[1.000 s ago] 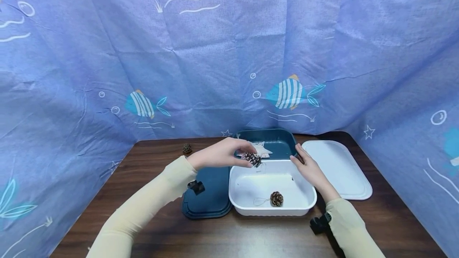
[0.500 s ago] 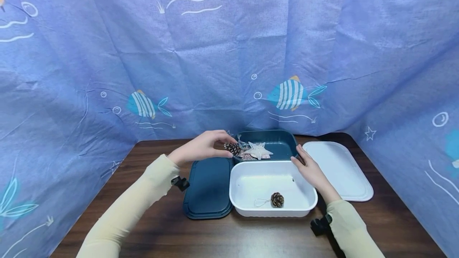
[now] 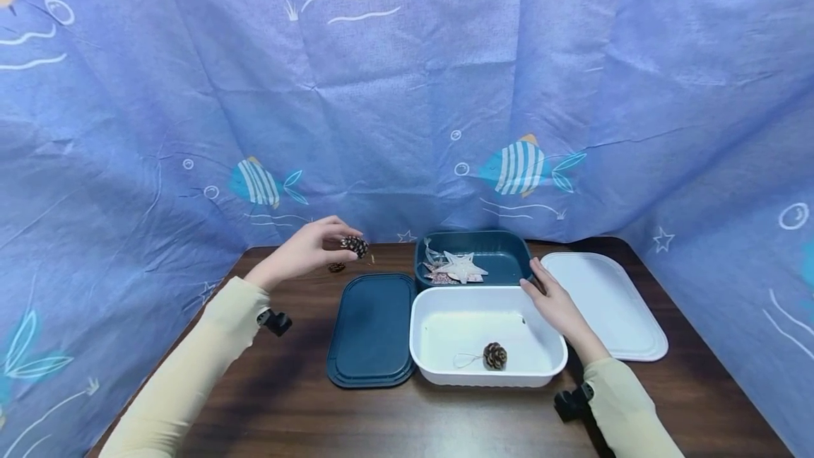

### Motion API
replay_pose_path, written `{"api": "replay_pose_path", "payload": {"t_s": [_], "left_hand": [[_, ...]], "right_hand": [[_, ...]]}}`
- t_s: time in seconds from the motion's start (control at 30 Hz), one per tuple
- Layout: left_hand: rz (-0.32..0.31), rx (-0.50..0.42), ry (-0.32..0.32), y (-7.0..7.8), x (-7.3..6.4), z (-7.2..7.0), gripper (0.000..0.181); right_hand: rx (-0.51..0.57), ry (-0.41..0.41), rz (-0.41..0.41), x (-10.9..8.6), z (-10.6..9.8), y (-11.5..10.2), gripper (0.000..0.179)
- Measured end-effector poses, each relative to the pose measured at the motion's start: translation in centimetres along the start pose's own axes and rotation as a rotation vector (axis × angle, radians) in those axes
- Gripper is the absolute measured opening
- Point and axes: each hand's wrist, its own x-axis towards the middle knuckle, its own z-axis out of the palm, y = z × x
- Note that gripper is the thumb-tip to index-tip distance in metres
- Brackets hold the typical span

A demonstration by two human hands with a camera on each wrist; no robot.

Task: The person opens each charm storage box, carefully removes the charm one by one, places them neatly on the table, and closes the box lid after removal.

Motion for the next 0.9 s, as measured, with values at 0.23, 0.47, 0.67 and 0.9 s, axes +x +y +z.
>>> {"api": "replay_pose_path", "payload": {"t_s": [0.23,0.47,0.67,0.9], "left_hand": [[-0.140,-0.027,0.111,-2.5,-1.7,-2.0,0.052],[-0.229,-0.089,0.239,-4.7,-2.7,-2.9,0.048],[-0.261,-0.121,0.300,-5.7,-3.4,-2.9,0.042],[-0.253,-0.077,0.308,-7.2,-3.4,-2.1,0.041]], "right_hand": [[0.004,-0.011,0.003,0.0,-0.2,0.1,0.090],[-0.003,-0.011,0.011,0.1,-0.2,0.1,0.092],[0.005,-0.011,0.010,0.1,-0.1,0.1,0.089],[0.018,-0.009,0.009,0.1,-0.2,0.0,0.088]]}}
